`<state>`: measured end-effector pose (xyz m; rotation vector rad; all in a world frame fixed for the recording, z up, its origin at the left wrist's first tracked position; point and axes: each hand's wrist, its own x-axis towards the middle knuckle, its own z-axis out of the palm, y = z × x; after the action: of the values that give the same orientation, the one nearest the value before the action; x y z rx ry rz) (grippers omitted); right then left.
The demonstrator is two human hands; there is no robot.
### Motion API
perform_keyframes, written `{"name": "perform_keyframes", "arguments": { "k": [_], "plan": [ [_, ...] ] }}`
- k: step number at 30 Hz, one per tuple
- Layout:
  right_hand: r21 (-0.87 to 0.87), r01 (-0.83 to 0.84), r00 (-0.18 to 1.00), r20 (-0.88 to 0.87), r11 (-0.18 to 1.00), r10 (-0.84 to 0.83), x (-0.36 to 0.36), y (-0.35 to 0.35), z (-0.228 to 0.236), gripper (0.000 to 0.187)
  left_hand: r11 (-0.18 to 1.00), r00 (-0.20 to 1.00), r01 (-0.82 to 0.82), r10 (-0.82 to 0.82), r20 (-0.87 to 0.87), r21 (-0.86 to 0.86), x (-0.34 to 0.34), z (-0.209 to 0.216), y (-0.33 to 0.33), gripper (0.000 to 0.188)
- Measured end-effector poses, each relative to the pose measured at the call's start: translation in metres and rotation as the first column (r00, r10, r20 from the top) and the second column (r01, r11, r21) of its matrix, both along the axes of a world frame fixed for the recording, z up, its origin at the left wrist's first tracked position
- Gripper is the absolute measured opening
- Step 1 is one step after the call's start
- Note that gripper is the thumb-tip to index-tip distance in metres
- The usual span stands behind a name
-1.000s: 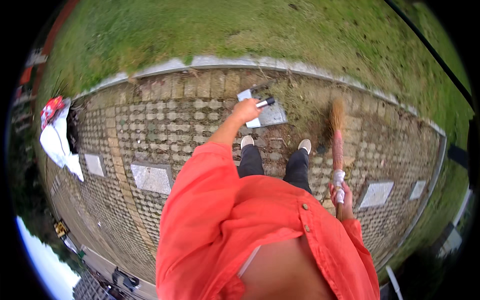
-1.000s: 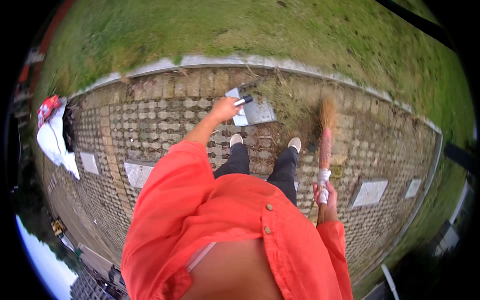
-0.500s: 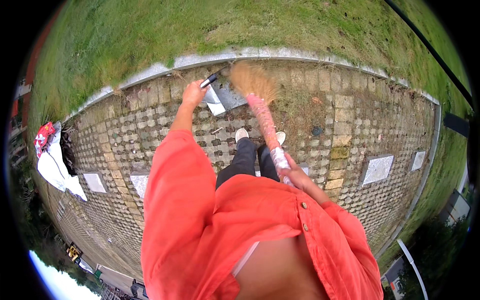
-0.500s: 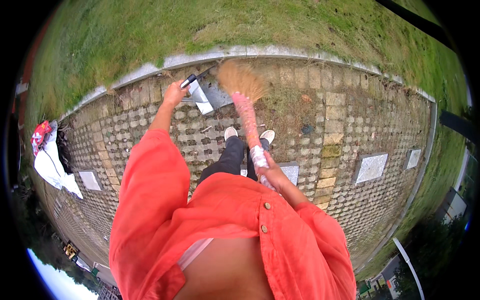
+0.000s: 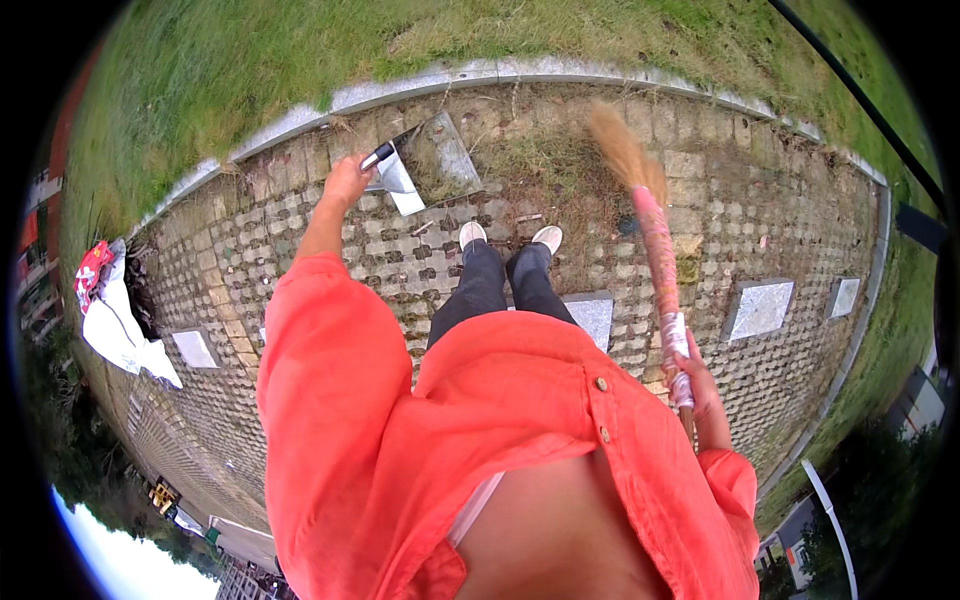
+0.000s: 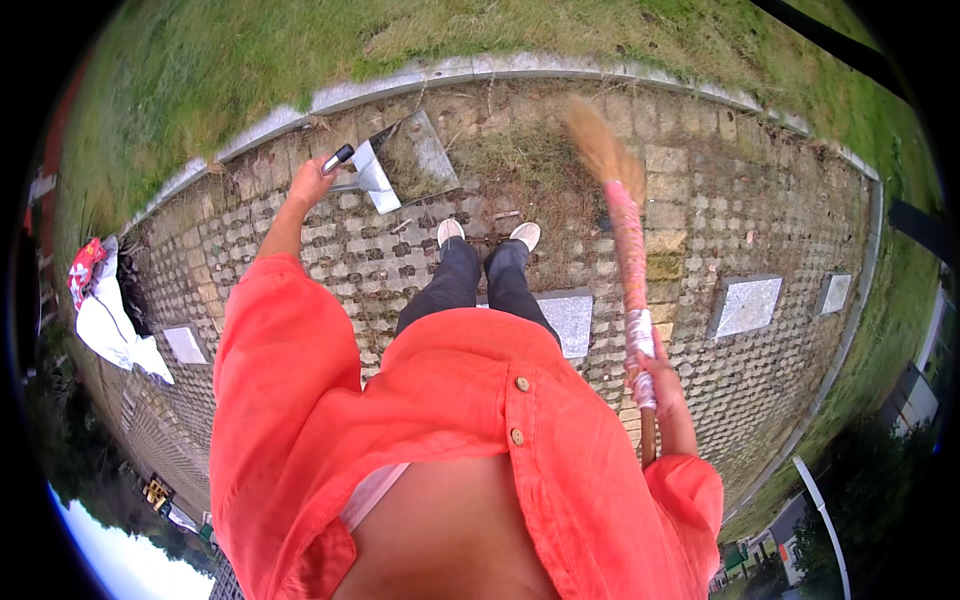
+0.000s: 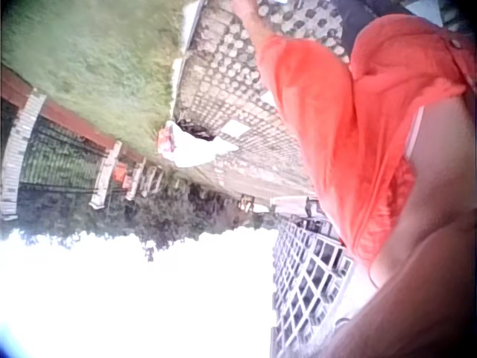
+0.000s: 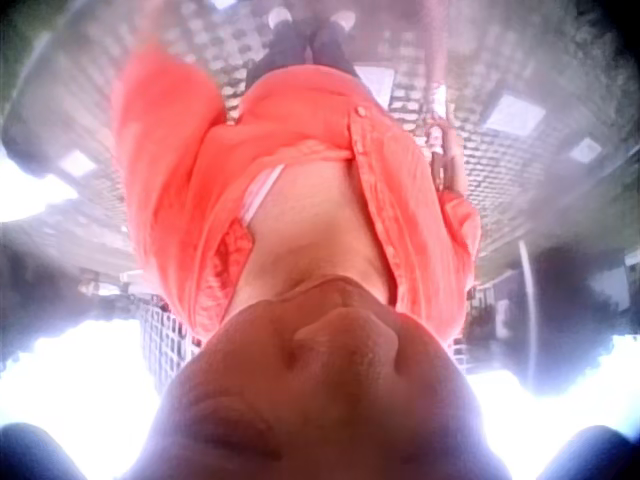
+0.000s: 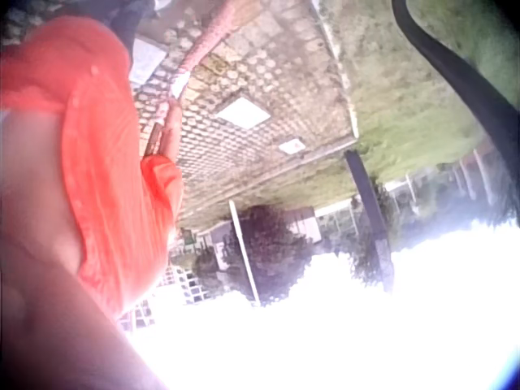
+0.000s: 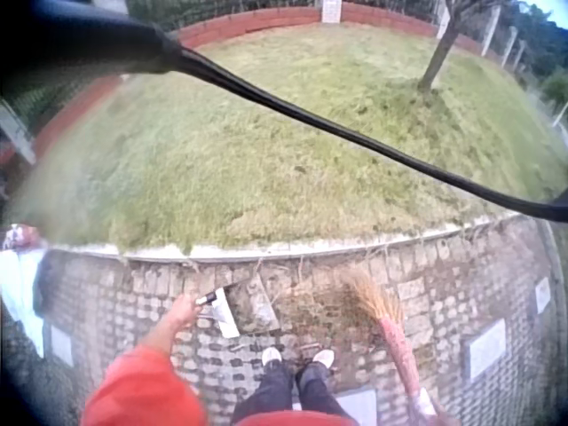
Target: The person sweeps debris from a stone-paved walkway and a concrete road into a metal dustpan using a broom, then walks to a green trash bin and empties the collected material.
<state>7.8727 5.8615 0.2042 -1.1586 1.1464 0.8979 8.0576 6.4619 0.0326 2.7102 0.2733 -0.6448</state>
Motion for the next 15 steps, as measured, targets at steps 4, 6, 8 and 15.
{"name": "perform_keyframes", "arguments": {
  "k": [4, 6, 8, 15],
  "plan": [
    [-0.029, 0.227, 0.974, -0.015, 0.973, -0.228, -0.004, -0.019, -0.056, 0.059, 0.999, 0.999, 0.042, -0.042, -0.031, 0.016, -0.02, -0.013, -0.007, 0.019],
    [-0.004, 0.231, 0.972, -0.035, 0.973, -0.231, -0.013, -0.007, -0.103, 0.058, 1.0, 0.999, -0.03, 0.03, -0.032, 0.006, -0.022, -0.015, 0.0, 0.018],
    [0.039, 0.073, 0.996, -0.062, 0.997, -0.071, -0.007, 0.055, -0.098, 0.056, 0.999, 1.0, -0.015, 0.014, 0.003, 0.046, -0.03, -0.022, -0.002, 0.017],
    [0.431, 0.011, 1.0, -0.001, 0.902, -0.012, -0.057, 0.179, -0.093, 0.07, 0.991, 0.998, 0.022, -0.014, -0.061, 0.134, -0.026, 0.0, -0.007, 0.026]
  ]
}}
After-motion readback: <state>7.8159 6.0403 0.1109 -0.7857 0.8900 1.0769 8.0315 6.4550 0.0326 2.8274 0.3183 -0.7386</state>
